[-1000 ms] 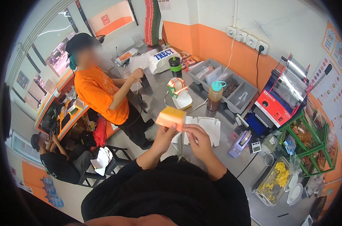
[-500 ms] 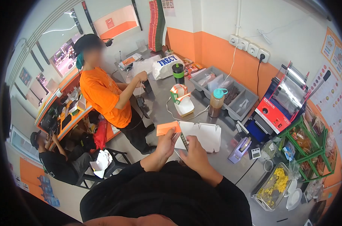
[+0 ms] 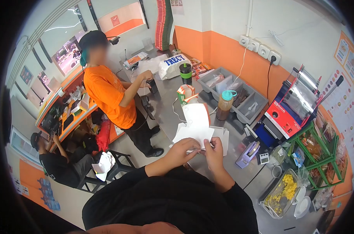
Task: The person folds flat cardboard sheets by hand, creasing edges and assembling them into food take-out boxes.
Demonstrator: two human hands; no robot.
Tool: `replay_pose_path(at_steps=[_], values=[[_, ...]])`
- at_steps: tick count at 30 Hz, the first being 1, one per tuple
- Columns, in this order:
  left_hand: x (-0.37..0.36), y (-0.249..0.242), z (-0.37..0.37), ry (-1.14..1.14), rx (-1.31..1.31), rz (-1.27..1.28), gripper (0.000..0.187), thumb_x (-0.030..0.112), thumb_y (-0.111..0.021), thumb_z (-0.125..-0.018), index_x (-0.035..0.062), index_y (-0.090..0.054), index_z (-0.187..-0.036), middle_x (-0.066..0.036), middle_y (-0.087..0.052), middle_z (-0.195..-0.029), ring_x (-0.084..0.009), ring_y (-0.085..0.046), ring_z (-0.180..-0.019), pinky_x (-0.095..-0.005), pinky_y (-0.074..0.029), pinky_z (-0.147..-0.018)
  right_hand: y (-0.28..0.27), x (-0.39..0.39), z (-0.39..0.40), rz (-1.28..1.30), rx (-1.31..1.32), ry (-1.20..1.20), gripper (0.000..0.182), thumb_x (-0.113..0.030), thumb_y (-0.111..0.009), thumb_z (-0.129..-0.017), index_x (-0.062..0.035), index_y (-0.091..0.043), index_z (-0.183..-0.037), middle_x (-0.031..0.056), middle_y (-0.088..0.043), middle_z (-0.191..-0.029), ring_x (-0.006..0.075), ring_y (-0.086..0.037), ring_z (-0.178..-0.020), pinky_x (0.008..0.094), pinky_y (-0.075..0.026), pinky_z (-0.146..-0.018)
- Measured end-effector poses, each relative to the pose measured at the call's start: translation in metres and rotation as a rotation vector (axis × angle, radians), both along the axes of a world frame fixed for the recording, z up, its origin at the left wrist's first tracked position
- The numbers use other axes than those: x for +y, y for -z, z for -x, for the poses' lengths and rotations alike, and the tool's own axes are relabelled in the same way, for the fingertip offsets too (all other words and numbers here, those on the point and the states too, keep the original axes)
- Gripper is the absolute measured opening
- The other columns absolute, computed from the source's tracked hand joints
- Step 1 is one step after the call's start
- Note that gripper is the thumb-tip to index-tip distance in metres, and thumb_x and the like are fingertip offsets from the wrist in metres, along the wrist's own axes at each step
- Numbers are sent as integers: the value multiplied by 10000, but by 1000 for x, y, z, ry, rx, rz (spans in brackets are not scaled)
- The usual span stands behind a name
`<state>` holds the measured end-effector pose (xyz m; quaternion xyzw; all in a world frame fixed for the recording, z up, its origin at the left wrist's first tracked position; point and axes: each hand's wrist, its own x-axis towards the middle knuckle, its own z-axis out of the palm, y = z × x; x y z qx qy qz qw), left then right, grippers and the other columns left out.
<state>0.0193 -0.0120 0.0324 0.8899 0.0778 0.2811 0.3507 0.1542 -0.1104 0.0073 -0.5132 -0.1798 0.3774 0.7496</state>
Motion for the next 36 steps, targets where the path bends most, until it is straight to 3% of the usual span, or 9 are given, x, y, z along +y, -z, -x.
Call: replay_pose_path(at_steps=[10, 13, 16, 18, 24, 28, 30, 34, 36], values=[[-3, 2, -1, -205, -75, 32, 93, 43, -696, -848, -1, -692, -929, -98, -700, -930, -194, -684, -872, -306, -541, -744, 17, 3, -2, -128, -116, 74, 136, -67, -599, -951, 10, -496, -904, 82, -586, -892, 142, -638, -822, 311, -615, -732], [-5, 2, -3, -301, -23, 326, 88, 83, -699, -871, 4, -684, -907, -93, -697, -853, -146, -663, -820, -290, -521, -702, 17, 5, 4, -158, -235, 122, 127, -63, -602, -948, 16, -512, -905, 104, -622, -931, 132, -645, -827, 296, -607, -721], [-4, 6, -3, -308, 81, 514, 119, 122, -687, -896, 5, -673, -881, -77, -685, -862, -117, -622, -770, -276, -497, -684, 13, 3, 6, -112, -521, 230, 102, -29, -628, -916, 17, -538, -911, 155, -658, -963, 186, -674, -802, 295, -585, -691], [-1, 17, -6, -272, -72, 567, 145, 137, -674, -910, 2, -657, -862, -44, -647, -834, -98, -570, -755, -243, -464, -696, 9, -1, 2, -121, -1183, 310, 113, 16, -664, -853, 8, -565, -907, 183, -674, -997, 276, -687, -785, 313, -555, -668], [0, 24, -6, -262, -118, 407, 151, 120, -676, -905, -12, -641, -843, -69, -614, -830, -105, -581, -731, -239, -475, -688, -24, -3, 6, -176, -1543, 237, 144, 38, -703, -777, -9, -588, -852, 172, -686, -986, 327, -678, -800, 359, -544, -673], [-1, 36, -8, -275, -138, 579, 127, 116, -660, -920, -5, -650, -884, -48, -632, -826, -98, -581, -739, -237, -473, -695, -6, 5, 7, -202, -1303, 244, 124, 35, -699, -795, 2, -610, -875, 164, -684, -984, 289, -680, -822, 333, -565, -691], [3, 37, -8, -218, -104, 871, 121, 117, -654, -929, -3, -657, -922, -31, -653, -831, -81, -582, -763, -234, -481, -710, 5, 5, 10, -107, -813, 129, 89, 22, -679, -836, 10, -632, -910, 143, -680, -988, 217, -675, -840, 287, -577, -718], [1, 37, -8, -176, -126, 975, 133, 121, -658, -930, -12, -662, -923, -26, -667, -841, -71, -587, -779, -228, -487, -728, 0, 2, 6, -60, -652, 41, 52, 10, -655, -870, 20, -638, -918, 126, -655, -1028, 164, -653, -892, 257, -577, -742], [2, 37, -7, -134, -86, 1049, 143, 145, -647, -940, 3, -655, -930, -20, -660, -885, -79, -596, -830, -237, -497, -799, 1, 4, 7, -137, -663, 61, 41, 16, -636, -888, 13, -641, -929, 84, -601, -1078, 103, -617, -869, 197, -518, -593]])
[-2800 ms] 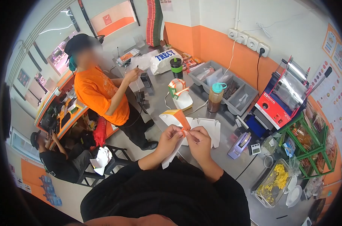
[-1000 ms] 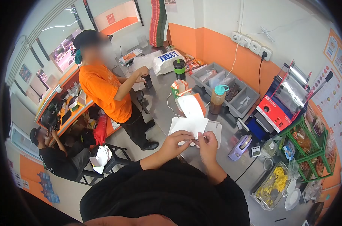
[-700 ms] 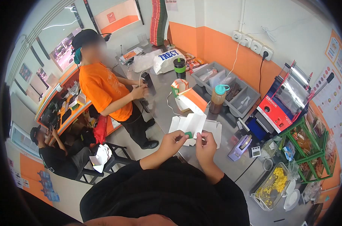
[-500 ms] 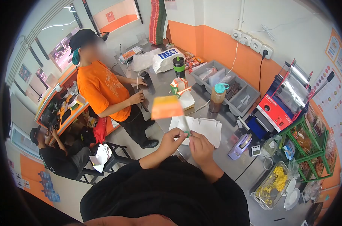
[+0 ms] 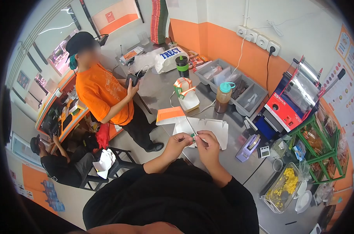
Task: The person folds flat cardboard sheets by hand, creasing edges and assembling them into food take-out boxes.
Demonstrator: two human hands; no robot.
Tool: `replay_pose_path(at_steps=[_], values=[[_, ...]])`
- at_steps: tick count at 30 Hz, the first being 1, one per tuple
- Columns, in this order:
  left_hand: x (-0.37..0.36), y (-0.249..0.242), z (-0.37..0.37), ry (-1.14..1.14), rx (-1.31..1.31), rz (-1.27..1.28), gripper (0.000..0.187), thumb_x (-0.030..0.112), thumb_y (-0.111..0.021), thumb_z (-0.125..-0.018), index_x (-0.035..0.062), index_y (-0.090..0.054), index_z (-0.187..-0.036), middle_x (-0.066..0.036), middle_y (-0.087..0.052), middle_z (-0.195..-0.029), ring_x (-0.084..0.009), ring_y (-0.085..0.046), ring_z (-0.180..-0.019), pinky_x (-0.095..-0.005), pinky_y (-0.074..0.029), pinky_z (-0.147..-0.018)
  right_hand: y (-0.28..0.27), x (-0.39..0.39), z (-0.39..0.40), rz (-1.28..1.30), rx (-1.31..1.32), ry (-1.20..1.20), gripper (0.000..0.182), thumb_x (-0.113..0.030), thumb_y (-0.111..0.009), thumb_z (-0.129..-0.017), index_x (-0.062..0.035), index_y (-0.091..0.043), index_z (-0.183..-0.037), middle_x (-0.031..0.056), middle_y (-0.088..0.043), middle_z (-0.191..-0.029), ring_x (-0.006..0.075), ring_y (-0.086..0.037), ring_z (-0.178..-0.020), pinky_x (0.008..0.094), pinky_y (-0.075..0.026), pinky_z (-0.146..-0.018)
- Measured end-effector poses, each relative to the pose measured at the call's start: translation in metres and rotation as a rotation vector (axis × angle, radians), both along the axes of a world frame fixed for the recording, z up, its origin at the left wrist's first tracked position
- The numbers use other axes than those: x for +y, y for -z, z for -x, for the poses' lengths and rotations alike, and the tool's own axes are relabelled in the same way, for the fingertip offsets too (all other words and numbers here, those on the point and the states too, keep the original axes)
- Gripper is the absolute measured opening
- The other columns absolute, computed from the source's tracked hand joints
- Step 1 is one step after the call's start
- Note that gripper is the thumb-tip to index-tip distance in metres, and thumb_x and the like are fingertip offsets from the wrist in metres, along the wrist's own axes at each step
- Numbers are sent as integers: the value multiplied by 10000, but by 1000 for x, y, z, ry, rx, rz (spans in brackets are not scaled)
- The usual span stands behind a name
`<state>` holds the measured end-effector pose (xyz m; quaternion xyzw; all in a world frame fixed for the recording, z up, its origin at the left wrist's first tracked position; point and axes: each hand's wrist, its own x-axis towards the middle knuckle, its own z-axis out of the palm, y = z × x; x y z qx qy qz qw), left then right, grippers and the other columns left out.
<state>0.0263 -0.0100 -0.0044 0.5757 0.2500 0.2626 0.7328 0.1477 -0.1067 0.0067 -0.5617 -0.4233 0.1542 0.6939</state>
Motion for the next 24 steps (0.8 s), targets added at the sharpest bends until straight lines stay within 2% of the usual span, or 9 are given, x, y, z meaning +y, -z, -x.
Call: replay_pose_path(at_steps=[4, 7, 9, 12, 16, 19, 21, 22, 24], values=[[-1, -1, 0, 28, -32, 158, 137, 157, -643, -946, 19, -648, -946, -10, -649, -889, -68, -592, -819, -222, -492, -785, -7, -3, 6, 31, 39, 32, 30, 18, -637, -885, 6, -637, -913, 61, -568, -1064, 80, -578, -849, 182, -479, -552], [1, 6, 0, 76, -68, 292, 178, 198, -660, -938, 22, -636, -935, 1, -637, -815, -60, -576, -743, -176, -472, -709, -5, -2, 8, 4, -5, 76, 26, 26, -638, -879, 5, -625, -886, 46, -533, -1035, 67, -545, -815, 171, -438, -515], [-2, 3, 0, 81, -74, 400, 174, 215, -643, -951, 46, -624, -917, 8, -627, -842, -58, -578, -777, -175, -482, -736, -2, -2, 11, 9, -2, 103, 40, 37, -638, -863, 31, -610, -835, 84, -521, -999, 118, -567, -888, 221, -525, -655], [-5, -4, 2, 100, -96, 487, 152, 205, -611, -970, 60, -622, -926, -4, -637, -927, -62, -594, -861, -191, -502, -799, 4, -2, 15, -12, -27, 107, 55, 32, -647, -853, 19, -612, -813, 82, -524, -991, 110, -558, -844, 209, -470, -599], [-3, 6, 3, 127, -155, 516, 129, 187, -596, -973, 64, -621, -944, -22, -643, -980, -97, -625, -930, -231, -530, -886, 3, -2, 18, -20, -123, 141, 58, 18, -652, -847, 7, -622, -800, 83, -529, -974, 120, -557, -810, 219, -443, -605], [-3, 6, 3, 142, -184, 520, 141, 193, -582, -980, 55, -611, -983, -27, -643, -1011, -100, -626, -950, -232, -524, -906, 0, -3, 17, -7, -200, 148, 45, -1, -661, -841, 0, -632, -807, 102, -537, -970, 176, -568, -829, 277, -459, -657], [-5, -1, 4, 116, -188, 557, 151, 198, -565, -990, 57, -595, -1036, -34, -643, -1049, -104, -625, -965, -229, -520, -905, -4, -5, 13, 16, -345, 160, 46, -31, -681, -819, -4, -660, -850, 133, -557, -1012, 256, -582, -893, 346, -479, -734], [-5, -3, 4, 117, -188, 557, 151, 198, -565, -990, 57, -595, -1036, -34, -643, -1049, -104, -625, -965, -229, -520, -905, -5, -5, 10, 16, -345, 160, 46, -31, -681, -819, -4, -660, -850, 133, -557, -1012, 256, -582, -893, 346, -479, -734], [-5, -5, 4, 85, -274, 647, 180, 226, -545, -1004, 56, -584, -1050, -34, -637, -1044, -95, -617, -972, -222, -510, -887, -7, -4, 5, 1, -693, 149, 106, -25, -682, -824, -3, -685, -928, 170, -554, -1077, 301, -605, -927, 366, -517, -807]])
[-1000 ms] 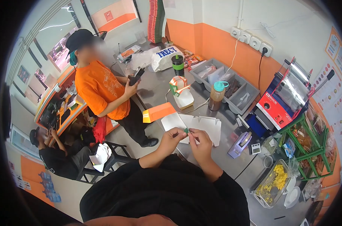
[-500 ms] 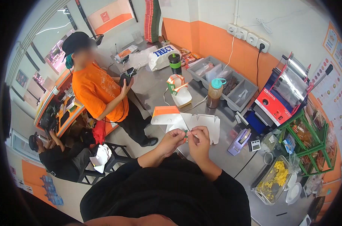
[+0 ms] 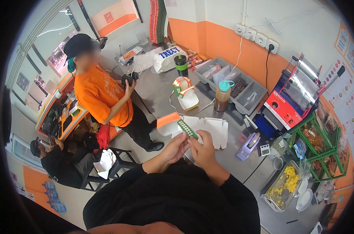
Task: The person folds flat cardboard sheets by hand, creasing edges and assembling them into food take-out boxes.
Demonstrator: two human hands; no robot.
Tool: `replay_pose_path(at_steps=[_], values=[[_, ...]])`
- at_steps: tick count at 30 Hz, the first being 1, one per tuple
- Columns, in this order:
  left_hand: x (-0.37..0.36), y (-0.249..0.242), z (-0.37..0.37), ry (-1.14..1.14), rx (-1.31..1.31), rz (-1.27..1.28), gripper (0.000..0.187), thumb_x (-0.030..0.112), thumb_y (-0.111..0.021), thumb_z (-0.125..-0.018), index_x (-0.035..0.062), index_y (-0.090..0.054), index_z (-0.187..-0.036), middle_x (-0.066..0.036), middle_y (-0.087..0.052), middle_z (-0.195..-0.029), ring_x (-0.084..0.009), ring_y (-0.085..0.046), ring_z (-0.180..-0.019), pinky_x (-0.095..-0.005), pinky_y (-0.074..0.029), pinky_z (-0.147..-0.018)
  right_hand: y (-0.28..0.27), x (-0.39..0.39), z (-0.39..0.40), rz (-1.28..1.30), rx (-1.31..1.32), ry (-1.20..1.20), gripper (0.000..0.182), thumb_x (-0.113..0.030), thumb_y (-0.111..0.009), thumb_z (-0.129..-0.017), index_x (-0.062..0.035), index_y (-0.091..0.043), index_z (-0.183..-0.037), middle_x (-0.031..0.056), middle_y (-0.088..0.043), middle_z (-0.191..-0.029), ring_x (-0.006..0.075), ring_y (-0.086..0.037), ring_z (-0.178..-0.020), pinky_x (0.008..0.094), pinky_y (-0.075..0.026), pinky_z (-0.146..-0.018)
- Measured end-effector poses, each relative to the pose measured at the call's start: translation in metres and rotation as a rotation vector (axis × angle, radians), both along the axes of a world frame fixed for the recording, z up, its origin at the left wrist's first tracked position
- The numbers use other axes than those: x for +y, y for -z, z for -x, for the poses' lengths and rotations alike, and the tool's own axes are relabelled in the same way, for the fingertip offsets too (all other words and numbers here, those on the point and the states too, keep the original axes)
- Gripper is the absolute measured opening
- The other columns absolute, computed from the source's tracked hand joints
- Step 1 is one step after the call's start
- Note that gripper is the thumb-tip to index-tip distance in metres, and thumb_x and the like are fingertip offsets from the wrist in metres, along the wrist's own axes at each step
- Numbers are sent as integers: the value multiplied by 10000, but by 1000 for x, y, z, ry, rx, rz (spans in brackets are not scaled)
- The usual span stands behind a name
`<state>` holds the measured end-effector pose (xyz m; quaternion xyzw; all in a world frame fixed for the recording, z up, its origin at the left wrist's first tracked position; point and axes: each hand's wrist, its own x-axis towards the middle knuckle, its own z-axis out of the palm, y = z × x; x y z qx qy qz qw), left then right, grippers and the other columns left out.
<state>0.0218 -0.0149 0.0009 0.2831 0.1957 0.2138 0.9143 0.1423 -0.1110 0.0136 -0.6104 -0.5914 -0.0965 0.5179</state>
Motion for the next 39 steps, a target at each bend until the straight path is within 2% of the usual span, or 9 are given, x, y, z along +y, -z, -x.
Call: replay_pose_path(at_steps=[7, 14, 16, 20, 25, 31, 36, 38, 39], values=[[6, 2, -1, -47, 94, -145, 166, 177, -565, -988, 72, -587, -1114, -27, -649, -1062, -100, -628, -969, -244, -516, -896, 3, -6, -14, -5, 47, -113, 116, -56, -647, -859, 6, -692, -946, 194, -562, -1131, 310, -590, -999, 381, -495, -865], [24, 3, 5, -159, 47, -228, 70, 108, -600, -965, 94, -532, -955, 14, -639, -978, -80, -608, -939, -248, -502, -874, 63, 3, -39, 68, 707, 91, 267, -198, -519, -992, -7, -485, -1177, 107, -529, -1090, 204, -549, -1067, 336, -531, -843], [20, -4, 5, -157, 32, -210, 76, 112, -609, -960, 111, -535, -976, 14, -643, -997, -79, -611, -934, -236, -499, -868, 74, 2, -45, 366, 1361, -68, 380, -351, -462, -1017, -16, -491, -1192, 131, -533, -1135, 229, -555, -1063, 371, -535, -843], [23, 3, 8, -105, -3, -207, 125, 140, -616, -959, 133, -551, -1065, 3, -644, -1104, -87, -599, -1001, -266, -473, -921, 56, -5, -51, 681, 1806, -528, 509, -457, -402, -1014, -16, -479, -1257, 162, -560, -1219, 291, -560, -1116, 450, -514, -883], [32, 30, 14, 71, -47, -155, 512, 215, -687, -907, 162, -429, -1346, 28, -613, -1212, -98, -524, -1126, -337, -372, -1002, 50, -2, -45, 252, 1754, -635, 471, -411, -418, -1012, -48, -468, -1306, 137, -566, -1247, 277, -536, -1171, 472, -446, -980], [28, 43, 14, 132, -19, -113, 583, 231, -684, -907, 198, -371, -1399, 36, -537, -1311, -110, -483, -1179, -340, -351, -1001, 23, -7, -49, -143, 1706, -583, 374, -387, -405, -1025, -119, -499, -1267, 68, -561, -1307, 226, -507, -1226, 461, -376, -1049], [24, 47, 7, 186, 74, -96, 582, 223, -647, -935, 197, -337, -1427, -3, -498, -1353, -158, -472, -1205, -377, -337, -1026, 12, -2, -31, -282, 1508, -478, 251, -169, -396, -1037, -54, -473, -1246, 105, -533, -1287, 185, -520, -1183, 412, -400, -1033], [30, 50, 3, 262, 481, -82, 588, 169, -615, -939, 167, -308, -1441, -53, -457, -1383, -205, -450, -1243, -397, -333, -1046, 17, -1, -34, -276, 1441, -436, 268, -147, -402, -1034, -55, -464, -1277, 96, -539, -1285, 184, -518, -1189, 389, -399, -1040], [21, 42, -1, 33, 659, -153, 588, 147, -584, -939, 104, -282, -1442, -102, -435, -1389, -245, -409, -1300, -433, -325, -1072, 19, -1, -36, -261, 1382, -391, 291, -125, -408, -1031, -55, -454, -1309, 86, -545, -1284, 183, -517, -1196, 367, -397, -1046]])
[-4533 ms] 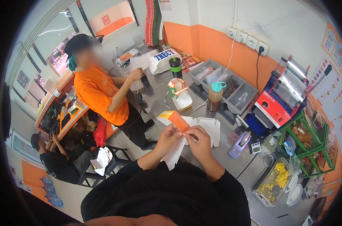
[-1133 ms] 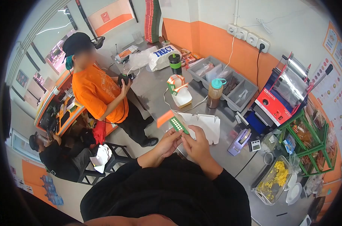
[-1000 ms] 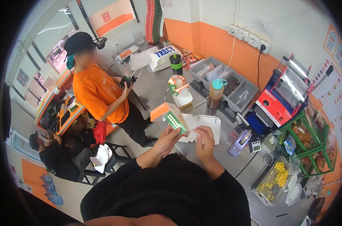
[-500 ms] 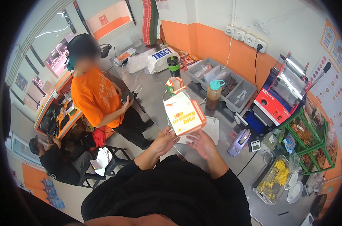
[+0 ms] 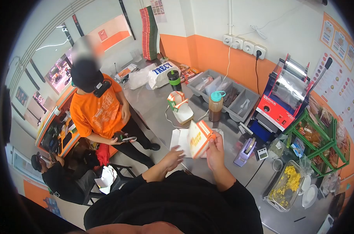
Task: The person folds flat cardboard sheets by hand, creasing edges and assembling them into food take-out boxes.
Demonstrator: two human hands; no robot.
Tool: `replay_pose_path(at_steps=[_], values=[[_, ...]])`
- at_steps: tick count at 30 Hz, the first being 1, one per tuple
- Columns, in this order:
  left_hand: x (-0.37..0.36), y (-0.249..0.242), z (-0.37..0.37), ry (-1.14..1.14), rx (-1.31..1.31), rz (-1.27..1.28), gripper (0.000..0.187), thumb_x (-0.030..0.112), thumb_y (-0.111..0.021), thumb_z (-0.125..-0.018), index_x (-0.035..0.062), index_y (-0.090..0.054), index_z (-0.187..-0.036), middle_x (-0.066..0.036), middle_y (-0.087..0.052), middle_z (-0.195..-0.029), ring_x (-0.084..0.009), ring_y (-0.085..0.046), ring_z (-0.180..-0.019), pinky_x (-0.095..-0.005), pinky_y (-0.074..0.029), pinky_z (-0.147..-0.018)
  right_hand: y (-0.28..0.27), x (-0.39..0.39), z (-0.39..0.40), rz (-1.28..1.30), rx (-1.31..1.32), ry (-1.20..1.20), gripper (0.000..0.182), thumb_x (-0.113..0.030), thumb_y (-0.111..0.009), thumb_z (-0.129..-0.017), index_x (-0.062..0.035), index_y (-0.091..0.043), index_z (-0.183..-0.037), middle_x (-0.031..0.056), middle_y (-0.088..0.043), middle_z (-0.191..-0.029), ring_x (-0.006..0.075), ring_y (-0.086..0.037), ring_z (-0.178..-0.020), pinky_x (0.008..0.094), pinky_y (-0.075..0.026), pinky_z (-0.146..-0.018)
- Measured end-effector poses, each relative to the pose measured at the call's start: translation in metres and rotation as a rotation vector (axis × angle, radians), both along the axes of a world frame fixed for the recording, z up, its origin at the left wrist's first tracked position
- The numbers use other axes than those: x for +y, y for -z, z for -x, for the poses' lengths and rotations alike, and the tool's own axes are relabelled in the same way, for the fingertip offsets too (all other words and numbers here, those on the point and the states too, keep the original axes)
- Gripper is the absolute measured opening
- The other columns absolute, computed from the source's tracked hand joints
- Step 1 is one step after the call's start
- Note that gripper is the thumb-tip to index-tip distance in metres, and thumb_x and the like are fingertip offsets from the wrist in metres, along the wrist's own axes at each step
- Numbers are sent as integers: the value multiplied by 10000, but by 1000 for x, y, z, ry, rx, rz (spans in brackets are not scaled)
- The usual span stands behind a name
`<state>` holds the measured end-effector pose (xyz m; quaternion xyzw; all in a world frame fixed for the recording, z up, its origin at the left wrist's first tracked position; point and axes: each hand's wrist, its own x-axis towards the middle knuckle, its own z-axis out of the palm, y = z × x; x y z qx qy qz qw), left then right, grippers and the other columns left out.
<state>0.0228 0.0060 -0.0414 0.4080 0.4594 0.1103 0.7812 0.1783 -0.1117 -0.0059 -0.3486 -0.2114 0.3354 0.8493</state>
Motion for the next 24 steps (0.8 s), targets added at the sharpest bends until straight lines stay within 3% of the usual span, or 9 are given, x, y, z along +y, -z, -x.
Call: replay_pose_path(at_steps=[1, 3, 5, 7, 8, 11, 15, 18, 24], values=[[4, 7, -1, -5, -6, -6, 588, 147, -584, -939, 104, -282, -1442, -102, -435, -1389, -245, -409, -1300, -433, -325, -1072, 1, -1, -1, -6, -6, -5, 291, -125, -408, -1031, -55, -454, -1309, 86, -545, -1284, 183, -517, -1196, 367, -397, -1046], [8, -2, -4, -229, -73, -917, 612, 150, -568, -941, 89, -236, -1452, -123, -425, -1385, -273, -388, -1321, -470, -312, -1084, 0, -5, -3, 204, -210, -148, 325, -100, -389, -1029, -40, -426, -1346, 99, -545, -1272, 172, -512, -1195, 330, -386, -1047], [11, -23, -1, -114, -117, -1085, 505, 154, -555, -951, 70, -348, -1405, -156, -424, -1373, -288, -378, -1327, -467, -323, -1075, 9, -4, -2, 236, -300, -205, 339, -68, -376, -1021, -31, -418, -1355, 112, -544, -1258, 161, -515, -1178, 311, -383, -1035], [10, -47, 1, 449, -156, -1548, 286, 127, -555, -951, 70, -537, -1231, -145, -527, -1225, -269, -441, -1246, -452, -328, -1062, 6, -4, 3, 187, -517, -352, 351, -46, -362, -1013, -39, -407, -1361, 127, -553, -1224, 165, -527, -1145, 310, -390, -1017], [9, -71, -1, 593, -119, -1386, 148, 117, -561, -960, 38, -611, -1074, -100, -623, -1064, -190, -549, -1097, -384, -414, -974, 10, -3, 4, 147, -485, -378, 353, -16, -390, -996, -55, -406, -1346, 125, -563, -1185, 146, -538, -1097, 282, -409, -974], [10, -56, -1, 461, -137, -871, 170, 127, -586, -959, 25, -595, -1094, -34, -643, -998, -115, -584, -950, -292, -470, -862, 13, -6, 3, 236, -537, -265, 377, -18, -461, -980, -59, -377, -1345, 89, -591, -1091, 123, -564, -990, 247, -440, -886], [8, -48, -8, 349, -227, -876, 123, 109, -628, -932, 19, -624, -1016, -31, -641, -851, -80, -581, -805, -248, -485, -737, 24, -8, -13, 326, -565, -144, 269, -83, -533, -971, -24, -492, -1230, 59, -591, -958, 114, -571, -816, 250, -465, -736], [13, -44, -15, 414, -224, -813, 148, 95, -670, -910, 22, -621, -1029, -18, -640, -895, -83, -594, -843, -240, -487, -763, 1, -16, -18, 493, -922, -42, 176, -105, -564, -945, 12, -584, -815, 93, -589, -838, 170, -573, -750, 288, -460, -709], [9, -34, -30, 566, -220, -535, 180, 107, -691, -901, 30, -601, -1037, -13, -638, -939, -88, -602, -886, -241, -494, -800, -11, -28, -25, 468, -960, -190, 128, -97, -482, -977, -9, -572, -954, 124, -603, -890, 250, -593, -775, 318, -471, -754]])
